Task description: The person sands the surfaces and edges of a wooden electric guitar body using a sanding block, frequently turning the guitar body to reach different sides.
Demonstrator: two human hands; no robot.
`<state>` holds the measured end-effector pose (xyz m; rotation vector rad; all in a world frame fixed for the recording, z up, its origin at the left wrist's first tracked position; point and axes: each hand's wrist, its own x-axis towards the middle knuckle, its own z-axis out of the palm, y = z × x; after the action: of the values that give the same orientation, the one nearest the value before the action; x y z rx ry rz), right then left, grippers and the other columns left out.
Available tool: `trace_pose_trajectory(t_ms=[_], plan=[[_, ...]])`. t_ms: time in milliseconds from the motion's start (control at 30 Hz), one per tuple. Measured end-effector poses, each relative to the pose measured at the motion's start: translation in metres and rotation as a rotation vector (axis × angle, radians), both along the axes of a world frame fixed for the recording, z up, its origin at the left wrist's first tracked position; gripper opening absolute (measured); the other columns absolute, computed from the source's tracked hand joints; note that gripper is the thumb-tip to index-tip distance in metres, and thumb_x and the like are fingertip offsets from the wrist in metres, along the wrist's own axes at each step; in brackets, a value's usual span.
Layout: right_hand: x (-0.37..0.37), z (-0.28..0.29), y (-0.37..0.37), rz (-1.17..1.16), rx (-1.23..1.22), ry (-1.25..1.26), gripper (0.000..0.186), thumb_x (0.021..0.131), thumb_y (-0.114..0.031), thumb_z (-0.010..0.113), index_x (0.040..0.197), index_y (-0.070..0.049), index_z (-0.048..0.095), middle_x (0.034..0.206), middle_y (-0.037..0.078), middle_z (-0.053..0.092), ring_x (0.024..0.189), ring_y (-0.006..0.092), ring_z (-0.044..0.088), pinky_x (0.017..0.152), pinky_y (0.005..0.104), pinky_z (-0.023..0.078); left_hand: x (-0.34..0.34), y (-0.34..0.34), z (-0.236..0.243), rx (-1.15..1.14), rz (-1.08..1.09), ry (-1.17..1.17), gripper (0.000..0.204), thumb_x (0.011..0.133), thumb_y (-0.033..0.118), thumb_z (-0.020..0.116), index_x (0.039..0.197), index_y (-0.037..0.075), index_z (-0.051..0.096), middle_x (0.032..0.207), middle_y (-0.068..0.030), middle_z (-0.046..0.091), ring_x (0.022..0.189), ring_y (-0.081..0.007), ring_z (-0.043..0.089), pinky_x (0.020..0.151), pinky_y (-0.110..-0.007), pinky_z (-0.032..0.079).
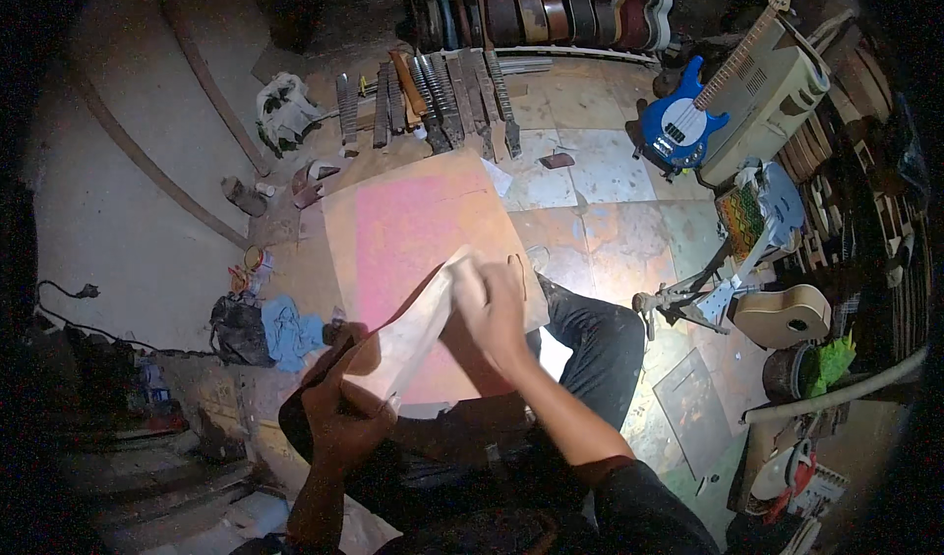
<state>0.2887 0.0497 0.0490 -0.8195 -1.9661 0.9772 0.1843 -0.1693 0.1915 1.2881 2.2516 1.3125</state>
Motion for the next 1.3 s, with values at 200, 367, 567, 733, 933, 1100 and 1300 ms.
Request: trace_pose_trajectory(t_ms=[200,367,567,733,933,1100,1300], plan=[[0.005,0.014,0.007,0.085,0.052,-0.1,0.038,0.09,-0.02,0.076,0.119,0.002,0.068,0.109,0.022,0.064,0.102,0.0392,0.063,0.09,0.0478,0.05,-0.001,-0.013,-0.008,-0.054,-0.021,-0.142,0.057,0.075,0.013,0.08,0.128,-0.005,0.068,0.092,-0.01,0.076,0.084,-0.012,0.071,0.08,-0.031,0.058],[0.017,0.052,-0.014,0.281,0.18,-0.102,0.035,0.091,-0.023,0.076,0.119,-0.002,0.072,0.11,0.021,0.069,0.104,0.0395,0.066,0.095,0.0482,0.05,0.004,-0.01,-0.005,0.003,-0.012,-0.087,0.056,0.073,0.012,0.08,0.126,-0.001,0.07,0.082,-0.007,0.073,0.073,-0.0127,0.07,0.069,-0.029,0.058],[0.021,0.03,0.057,0.19,-0.036,-0.264,0.04,0.092,-0.026,0.076,0.124,-0.001,0.072,0.112,0.024,0.073,0.104,0.0405,0.069,0.094,0.0471,0.052,0.0,-0.024,-0.018,-0.093,-0.162,-0.099,0.074,0.062,0.018,0.086,0.132,0.003,0.068,0.108,-0.0193,0.076,0.088,-0.0335,0.078,0.078,-0.038,0.062],[0.035,0.066,-0.004,0.373,0.257,-0.241,0.045,0.094,-0.03,0.076,0.129,-0.003,0.07,0.109,0.023,0.071,0.111,0.0413,0.066,0.098,0.0493,0.051,0.003,-0.032,-0.022,-0.029,-0.132,-0.05,0.076,0.059,0.018,0.089,0.131,0.004,0.068,0.124,-0.0237,0.073,0.103,-0.0354,0.077,0.088,-0.04,0.062],[0.028,0.041,0.019,0.308,0.166,-0.322,0.043,0.092,-0.028,0.075,0.123,0.001,0.07,0.103,0.023,0.068,0.097,0.0412,0.066,0.09,0.0481,0.051,0.005,-0.033,-0.03,0.042,-0.145,-0.047,0.074,0.062,0.019,0.09,0.13,0.004,0.067,0.126,-0.0247,0.073,0.108,-0.0369,0.076,0.09,-0.04,0.062],[0.029,0.044,0.033,0.34,0.094,-0.42,0.044,0.093,-0.028,0.076,0.127,0.0,0.07,0.109,0.023,0.071,0.102,0.038,0.068,0.096,0.0456,0.051,0.001,-0.037,-0.028,0.057,-0.159,0.014,0.072,0.065,0.021,0.09,0.131,0.004,0.066,0.125,-0.0245,0.073,0.106,-0.0367,0.077,0.088,-0.04,0.063],[0.03,0.074,-0.023,0.38,0.19,-0.207,0.046,0.09,-0.028,0.078,0.13,-0.008,0.071,0.114,0.018,0.067,0.108,0.0363,0.062,0.09,0.047,0.052,0.006,-0.043,-0.035,0.084,-0.134,0.044,0.072,0.068,0.024,0.091,0.132,0.003,0.066,0.122,-0.0226,0.075,0.097,-0.034,0.079,0.083,-0.04,0.064]])
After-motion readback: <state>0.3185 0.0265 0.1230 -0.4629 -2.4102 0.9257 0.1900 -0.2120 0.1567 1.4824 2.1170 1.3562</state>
